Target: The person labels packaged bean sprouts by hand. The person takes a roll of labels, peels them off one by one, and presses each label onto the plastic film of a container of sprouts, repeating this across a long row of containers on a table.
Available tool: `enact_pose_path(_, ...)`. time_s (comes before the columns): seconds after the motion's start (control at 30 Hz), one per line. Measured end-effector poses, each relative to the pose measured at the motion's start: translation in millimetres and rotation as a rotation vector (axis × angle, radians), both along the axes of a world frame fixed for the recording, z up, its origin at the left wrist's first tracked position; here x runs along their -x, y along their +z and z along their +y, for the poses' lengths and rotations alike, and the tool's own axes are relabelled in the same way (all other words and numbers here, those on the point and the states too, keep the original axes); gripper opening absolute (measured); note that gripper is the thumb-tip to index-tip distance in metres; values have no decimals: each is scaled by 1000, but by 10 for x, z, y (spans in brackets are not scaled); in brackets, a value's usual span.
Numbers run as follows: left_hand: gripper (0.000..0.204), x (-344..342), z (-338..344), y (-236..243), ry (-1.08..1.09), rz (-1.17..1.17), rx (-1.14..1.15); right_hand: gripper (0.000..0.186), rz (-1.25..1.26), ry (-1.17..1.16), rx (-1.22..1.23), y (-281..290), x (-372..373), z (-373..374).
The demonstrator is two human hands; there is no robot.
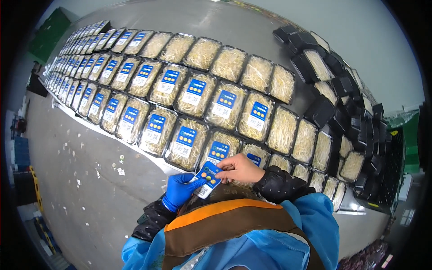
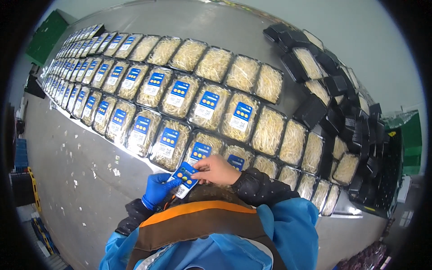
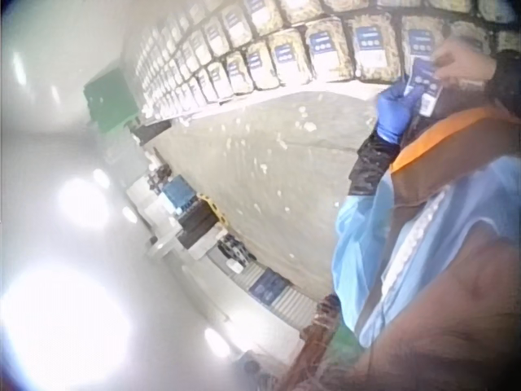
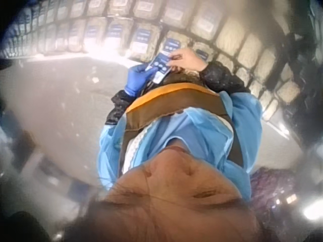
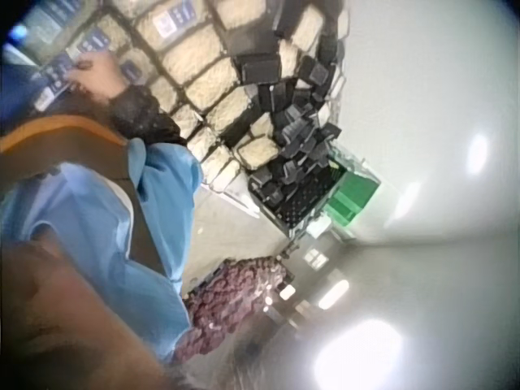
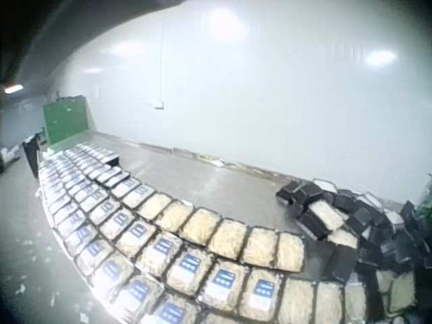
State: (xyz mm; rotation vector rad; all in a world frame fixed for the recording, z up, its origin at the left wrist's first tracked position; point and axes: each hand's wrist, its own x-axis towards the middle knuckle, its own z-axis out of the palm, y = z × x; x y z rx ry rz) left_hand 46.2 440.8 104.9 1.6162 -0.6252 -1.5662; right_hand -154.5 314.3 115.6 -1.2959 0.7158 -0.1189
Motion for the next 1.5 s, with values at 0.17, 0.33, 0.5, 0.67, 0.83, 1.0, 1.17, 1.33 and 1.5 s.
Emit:
enact_pose_path(0.17,24,-63,197,-252,-51,-129,3,20,108,35,197,-314,-258,-1114)
enact_pose_path(0.33,28,-254,331,-131,43,-12,-68,33,183,-232,592,-631,-729,-3238)
enact_pose_path(0.5,30,-596,443,-52,294,75,-193,61,434,-218,953,-799,-1462,-4249)
enact_pose_path(0.67,26,-813,653,-182,414,43,-237,66,664,-194,1093,-1058,-1852,-4233)
enact_pose_path(0.83,28,-960,737,-190,424,70,-88,70,654,-196,1242,-514,-2063,-3596)
enact_pose_path(1.0,31,-1246,433,-177,128,97,39,39,-147,308,-4,-368,-1975,-1604)
enact_pose_path(1.17,41,-1392,405,-35,-67,1,142,34,-523,666,1317,-298,-1651,-478)
enact_pose_path(1.33,33,-1098,69,332,190,-212,417,35,-314,472,1395,-592,-1358,-235)
enact_pose_path(1.5,27,-1134,127,230,268,-535,84,18,-405,648,1244,274,-1554,-217)
